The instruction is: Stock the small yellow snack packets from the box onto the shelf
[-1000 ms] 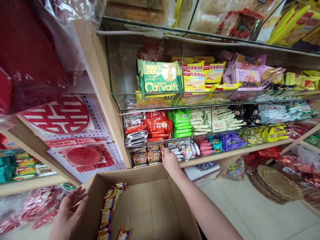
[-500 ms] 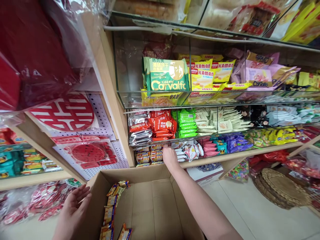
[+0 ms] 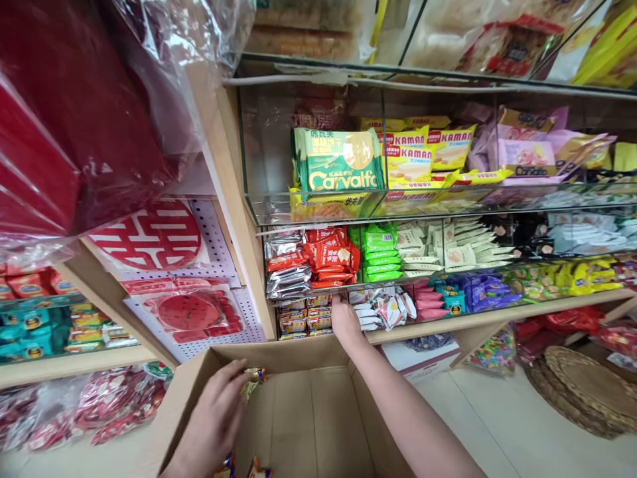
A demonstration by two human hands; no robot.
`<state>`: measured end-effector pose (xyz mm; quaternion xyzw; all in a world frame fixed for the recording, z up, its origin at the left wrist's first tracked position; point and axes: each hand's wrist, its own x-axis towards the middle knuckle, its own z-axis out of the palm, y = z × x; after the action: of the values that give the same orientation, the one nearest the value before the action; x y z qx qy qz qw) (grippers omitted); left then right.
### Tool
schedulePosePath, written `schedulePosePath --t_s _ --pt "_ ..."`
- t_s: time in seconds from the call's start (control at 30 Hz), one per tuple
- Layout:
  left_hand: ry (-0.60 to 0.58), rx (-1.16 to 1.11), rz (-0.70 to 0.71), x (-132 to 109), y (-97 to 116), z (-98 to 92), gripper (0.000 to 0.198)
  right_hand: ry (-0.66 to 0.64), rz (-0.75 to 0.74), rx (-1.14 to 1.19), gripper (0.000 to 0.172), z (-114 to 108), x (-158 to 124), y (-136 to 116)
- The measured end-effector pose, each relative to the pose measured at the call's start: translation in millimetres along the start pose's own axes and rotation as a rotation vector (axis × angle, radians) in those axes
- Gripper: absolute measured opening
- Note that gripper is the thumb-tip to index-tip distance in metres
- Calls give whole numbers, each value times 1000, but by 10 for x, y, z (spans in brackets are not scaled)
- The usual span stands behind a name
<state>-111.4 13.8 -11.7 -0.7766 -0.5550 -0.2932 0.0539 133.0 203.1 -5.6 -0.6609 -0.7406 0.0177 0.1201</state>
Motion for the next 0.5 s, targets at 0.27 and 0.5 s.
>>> schedulePosePath --t_s 0.27,0.5 --pt "-433 193 264 1327 517 794 53 -11 2 27 24 -39 1 40" --pt "-433 223 46 2153 547 1188 39 8 -49 69 27 -48 -4 120"
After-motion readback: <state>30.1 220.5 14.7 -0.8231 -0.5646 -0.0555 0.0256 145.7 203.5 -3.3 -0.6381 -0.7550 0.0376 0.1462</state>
